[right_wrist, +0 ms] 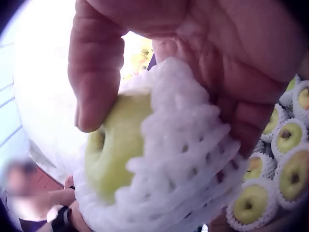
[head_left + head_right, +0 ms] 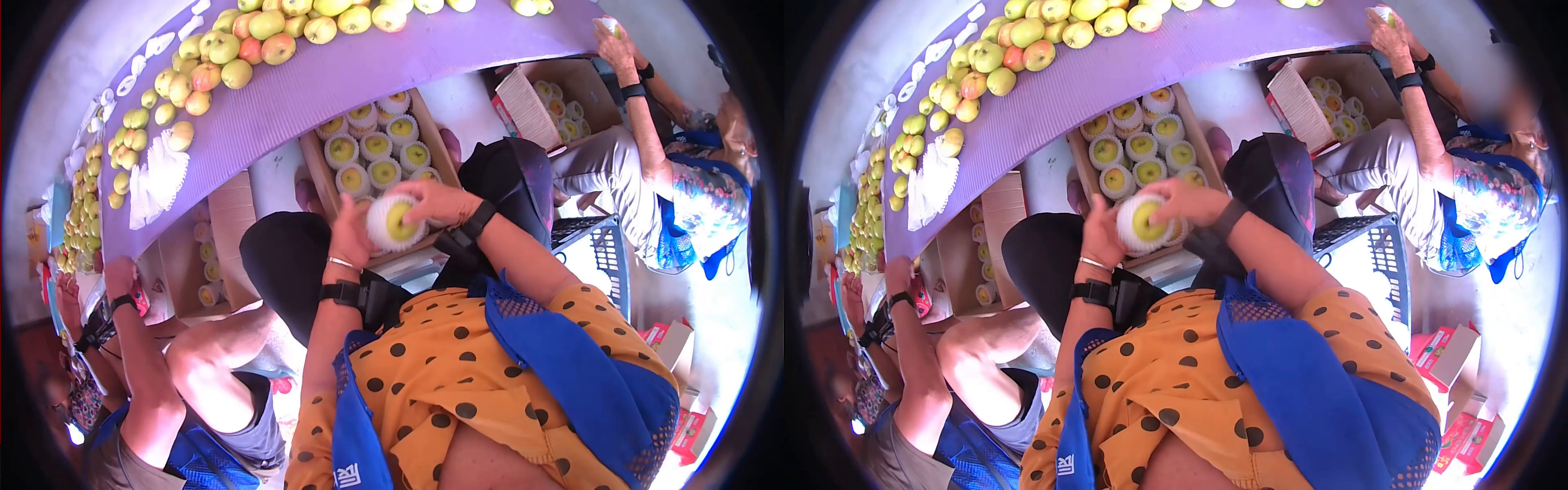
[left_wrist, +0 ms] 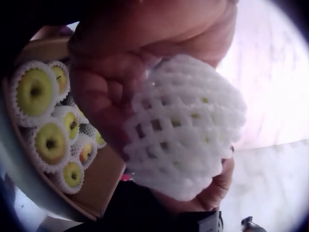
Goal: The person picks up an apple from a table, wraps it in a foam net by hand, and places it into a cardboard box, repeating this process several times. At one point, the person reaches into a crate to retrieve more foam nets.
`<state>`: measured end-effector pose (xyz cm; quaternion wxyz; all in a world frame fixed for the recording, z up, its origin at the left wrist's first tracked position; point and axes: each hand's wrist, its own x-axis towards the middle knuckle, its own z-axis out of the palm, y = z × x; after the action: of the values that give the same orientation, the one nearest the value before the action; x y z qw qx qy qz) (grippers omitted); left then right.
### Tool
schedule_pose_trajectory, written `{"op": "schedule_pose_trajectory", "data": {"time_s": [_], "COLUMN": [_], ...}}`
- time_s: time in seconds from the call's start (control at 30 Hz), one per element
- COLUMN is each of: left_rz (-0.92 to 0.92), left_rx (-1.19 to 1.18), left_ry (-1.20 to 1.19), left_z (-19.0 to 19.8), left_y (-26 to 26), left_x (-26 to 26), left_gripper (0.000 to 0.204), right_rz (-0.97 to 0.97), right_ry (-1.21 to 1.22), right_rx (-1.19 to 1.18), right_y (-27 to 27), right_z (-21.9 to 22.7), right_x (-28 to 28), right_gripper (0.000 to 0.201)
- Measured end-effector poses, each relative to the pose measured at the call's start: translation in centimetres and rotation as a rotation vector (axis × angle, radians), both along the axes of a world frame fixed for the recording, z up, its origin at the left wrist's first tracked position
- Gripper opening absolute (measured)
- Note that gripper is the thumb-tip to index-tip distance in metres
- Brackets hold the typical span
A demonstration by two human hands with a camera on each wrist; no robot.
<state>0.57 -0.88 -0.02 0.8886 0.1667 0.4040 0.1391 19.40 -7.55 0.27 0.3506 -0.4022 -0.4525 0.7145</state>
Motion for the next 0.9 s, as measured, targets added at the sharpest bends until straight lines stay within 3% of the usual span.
{"op": "schedule_pose_trajectory", "data": {"time_s": [0.03, 0.07, 0.1, 0.13, 0.17, 0.27, 0.4, 0.57, 0.67, 0.73, 0.77, 0.83, 0.9], "left_rz": [0.131, 0.134, 0.33, 0.525, 0.528, 0.579, 0.612, 0.65, 0.605, 0.258, 0.266, -0.738, -0.752], "left_rx": [0.016, 0.01, 0.131, 0.254, 0.25, 0.294, 0.279, 0.299, 0.287, 0.531, 0.526, 1.187, 1.235], "left_ry": [0.198, 0.199, 0.329, 0.457, 0.456, 0.449, 0.475, 0.453, 0.508, 0.57, 0.576, 1.017, 1.036], "left_z": [0.2, -0.4, -1.2, -2.0, -2.7, -3.2, -2.9, -3.2, -4.3, -7.4, -8.0, -7.7, -8.8], "left_y": [0.5, 0.9, 1.3, 1.4, 1.5, 1.7, 1.6, 1.7, 1.5, 1.2, 1.0, 0.3, -0.6], "left_x": [-0.4, -0.9, -1.3, -1.6, -1.9, -2.1, -1.9, -1.4, -1.3, -1.4, -1.3, -0.3, 0.2], "left_gripper": [0.059, 0.059, 0.062, 0.064, 0.064, 0.061, 0.058, 0.054, 0.045, 0.032, 0.032, 0.024, 0.025], "right_rz": [-0.201, -0.403, -0.4, -0.588, -0.776, -0.93, -0.953, -0.734, -0.622, -0.602, -0.587, -0.576, -0.565], "right_ry": [0.154, 0.307, 0.304, 0.409, 0.513, 0.527, 0.354, -0.056, -0.182, -0.147, -0.112, -0.103, -0.09], "right_rx": [-0.062, -0.127, -0.133, -0.106, -0.075, -0.123, -0.15, -0.398, -0.557, -0.584, -0.609, -0.617, -0.621], "right_y": [0.1, 0.2, 0.5, 0.9, 1.2, 1.4, 1.9, 3.5, 4.3, 4.8, 5.0, 5.6, 6.1], "right_z": [0.3, 0.3, 0.2, 0.0, -0.2, -2.2, -2.0, -4.4, -5.7, -7.4, -8.1, -8.1, -8.4], "right_x": [0.5, 1.1, 1.6, 2.2, 2.8, 3.8, 3.2, 0.6, -1.2, -2.1, -2.4, -2.9, -2.9], "right_gripper": [0.054, 0.05, 0.05, 0.045, 0.04, 0.036, 0.032, 0.031, 0.032, 0.032, 0.032, 0.032, 0.032]}}
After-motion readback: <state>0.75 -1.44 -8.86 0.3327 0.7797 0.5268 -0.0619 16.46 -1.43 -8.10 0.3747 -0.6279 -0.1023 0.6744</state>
